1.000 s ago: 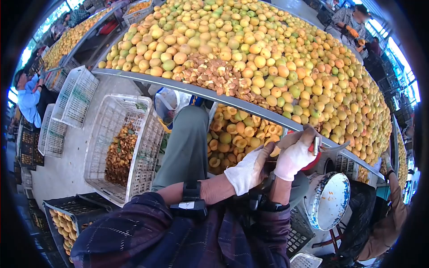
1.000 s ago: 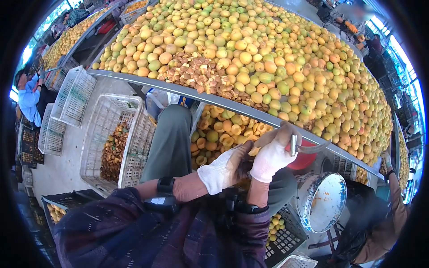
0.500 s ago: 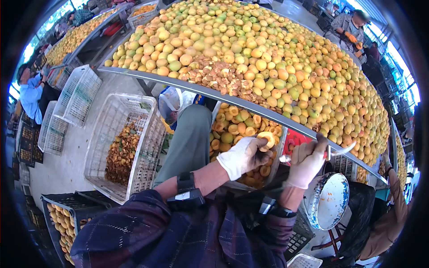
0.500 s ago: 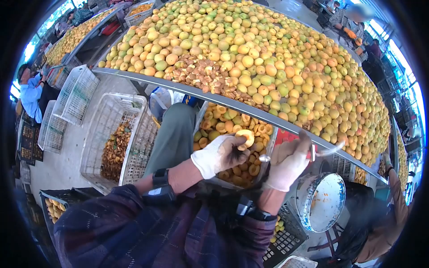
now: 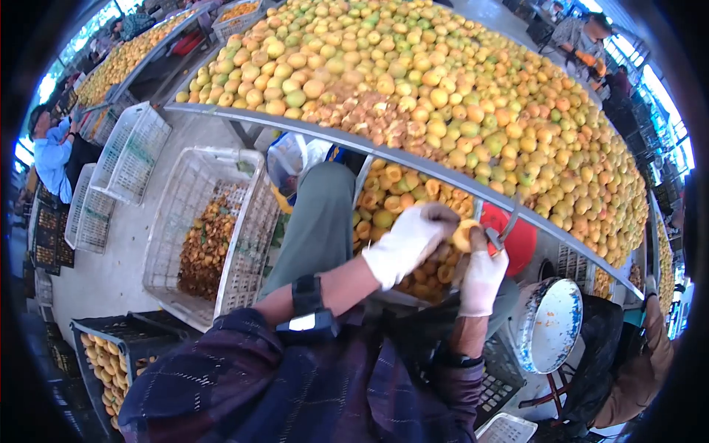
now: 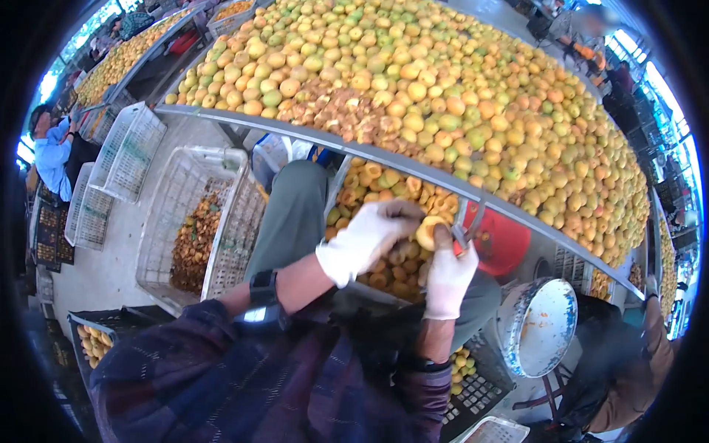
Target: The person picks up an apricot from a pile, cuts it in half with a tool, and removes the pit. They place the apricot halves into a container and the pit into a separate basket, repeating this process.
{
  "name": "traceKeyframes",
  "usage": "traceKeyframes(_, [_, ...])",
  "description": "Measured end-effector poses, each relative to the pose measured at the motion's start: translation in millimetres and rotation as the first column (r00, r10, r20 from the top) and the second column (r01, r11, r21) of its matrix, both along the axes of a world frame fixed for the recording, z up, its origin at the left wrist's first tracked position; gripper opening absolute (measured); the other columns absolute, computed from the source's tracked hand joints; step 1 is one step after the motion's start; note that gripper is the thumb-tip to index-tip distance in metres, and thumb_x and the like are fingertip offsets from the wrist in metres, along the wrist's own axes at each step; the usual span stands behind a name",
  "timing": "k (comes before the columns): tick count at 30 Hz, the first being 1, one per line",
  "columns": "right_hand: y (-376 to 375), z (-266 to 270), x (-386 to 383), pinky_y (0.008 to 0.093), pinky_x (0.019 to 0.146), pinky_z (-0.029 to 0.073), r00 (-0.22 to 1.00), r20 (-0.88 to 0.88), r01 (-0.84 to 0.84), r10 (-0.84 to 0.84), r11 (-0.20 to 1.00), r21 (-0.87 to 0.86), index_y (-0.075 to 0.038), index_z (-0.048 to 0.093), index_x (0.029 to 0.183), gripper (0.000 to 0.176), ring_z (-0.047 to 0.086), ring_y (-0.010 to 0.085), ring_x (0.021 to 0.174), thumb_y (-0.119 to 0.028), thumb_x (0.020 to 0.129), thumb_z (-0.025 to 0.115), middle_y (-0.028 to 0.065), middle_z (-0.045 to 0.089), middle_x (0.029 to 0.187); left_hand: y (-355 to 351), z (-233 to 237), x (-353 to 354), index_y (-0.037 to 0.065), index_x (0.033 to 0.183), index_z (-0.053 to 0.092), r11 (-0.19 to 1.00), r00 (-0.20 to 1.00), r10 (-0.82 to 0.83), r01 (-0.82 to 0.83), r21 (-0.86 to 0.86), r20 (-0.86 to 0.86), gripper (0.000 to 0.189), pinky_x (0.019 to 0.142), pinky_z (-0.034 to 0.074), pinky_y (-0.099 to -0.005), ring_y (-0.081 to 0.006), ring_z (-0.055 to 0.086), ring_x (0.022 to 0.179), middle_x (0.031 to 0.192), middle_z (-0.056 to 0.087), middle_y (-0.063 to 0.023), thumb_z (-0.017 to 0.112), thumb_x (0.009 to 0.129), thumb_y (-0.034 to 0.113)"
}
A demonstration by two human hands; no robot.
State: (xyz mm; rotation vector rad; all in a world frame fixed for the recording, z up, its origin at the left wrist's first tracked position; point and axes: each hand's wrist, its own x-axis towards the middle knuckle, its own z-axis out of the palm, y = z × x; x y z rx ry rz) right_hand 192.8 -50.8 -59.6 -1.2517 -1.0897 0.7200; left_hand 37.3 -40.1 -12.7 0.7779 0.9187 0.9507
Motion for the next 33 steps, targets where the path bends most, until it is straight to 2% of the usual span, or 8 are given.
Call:
traceKeyframes(6, [-18,32,-12,0.0244,0.034,0.029,0.995,-0.095,-0.029,-0.020,0.869,-0.494,-0.002,0.061,0.093,0.018,0.040,0.0078,0.035,-0.020,0.090,0.061,-0.0015,0.049,0.055,66,-6,-40,-0.002,0.097,0.063,0.974,0.970,0.214,-0.221,0.048,0.118,0.014,0.049,0.042,-0.0204,-0.0086,0.053,0.058,0.082,0.064,-0.0065,0.057,0.087,0.006])
traceKeyframes(8, [-14,-2,-3,0.0244,0.034,0.030,0.997,-0.071,-0.033,0.005,0.917,-0.397,-0.002,0.060,0.093,0.019,0.041,0.0083,0.036,-0.020,0.090,0.061,-0.0003,0.051,0.057,66,18,-51,-0.002,0.098,0.063,0.977,0.985,0.168,-0.170,0.130,0.030,0.014,0.051,0.045,-0.0217,-0.0096,0.056,0.063,0.082,0.065,-0.0068,0.057,0.088,0.005])
traceKeyframes(10, [-13,-39,5,0.0252,0.035,0.033,0.998,-0.009,-0.066,0.066,0.945,-0.321,-0.003,0.059,0.091,0.020,0.044,0.0093,0.039,-0.022,0.090,0.062,0.0019,0.053,0.063,89,32,-66,-0.001,0.104,0.062,0.700,0.803,0.334,0.139,0.700,-0.494,0.019,0.063,0.050,-0.0261,-0.0154,0.060,0.073,0.090,0.064,-0.0110,0.056,0.086,0.004])
traceKeyframes(13, [-18,-8,-7,0.0255,0.034,0.032,0.930,-0.352,-0.089,-0.106,0.864,-0.495,-0.004,0.058,0.091,0.022,0.042,0.0097,0.038,-0.026,0.090,0.062,-0.0002,0.046,0.058,136,33,-63,0.002,0.106,0.062,0.720,0.743,0.503,-0.077,0.690,-0.442,0.027,0.076,0.050,-0.0324,-0.0233,0.061,0.084,0.098,0.062,-0.0147,0.060,0.080,0.009])
traceKeyframes(15, [-21,-7,0,0.0244,0.032,0.030,0.863,-0.472,-0.058,-0.180,0.892,-0.448,-0.004,0.058,0.097,0.023,0.036,0.0088,0.035,-0.027,0.091,0.061,-0.0016,0.040,0.053,154,8,-59,0.005,0.105,0.063,0.259,0.056,0.962,0.125,0.958,-0.267,0.032,0.082,0.048,-0.0356,-0.0288,0.060,0.089,0.102,0.060,-0.0176,0.064,0.075,0.016])
traceKeyframes(19, [-29,-27,30,0.0233,0.032,0.028,0.791,-0.569,0.004,-0.227,0.930,-0.367,-0.004,0.059,0.101,0.022,0.032,0.0069,0.036,-0.025,0.093,0.059,-0.0044,0.035,0.053,81,-41,-29,0.007,0.090,0.068,0.521,0.464,0.700,0.188,0.833,-0.543,0.015,0.069,0.051,-0.0366,-0.0302,0.064,0.074,0.075,0.066,-0.0118,0.062,0.077,0.010])
traceKeyframes(24, [-41,-14,30,0.0232,0.032,0.028,0.790,-0.572,-0.019,-0.221,0.924,-0.383,-0.002,0.059,0.105,0.025,0.033,0.0071,0.037,-0.024,0.094,0.057,-0.0031,0.037,0.054,39,-152,-8,0.010,0.090,0.064,0.900,0.425,0.192,0.284,0.332,-0.884,0.012,0.074,0.049,-0.0431,-0.0346,0.062,0.085,0.085,0.065,-0.0138,0.058,0.081,0.016])
traceKeyframes(33, [-59,29,58,0.0222,0.029,0.023,0.753,-0.570,0.180,-0.328,0.937,-0.301,0.000,0.059,0.109,0.025,0.025,0.0050,0.036,-0.021,0.096,0.053,-0.0023,0.035,0.057,19,-182,37,0.010,0.099,0.065,0.477,0.409,0.168,0.763,0.437,-0.897,0.026,0.072,0.052,-0.0404,-0.0302,0.063,0.084,0.104,0.060,-0.0112,0.059,0.074,0.007])
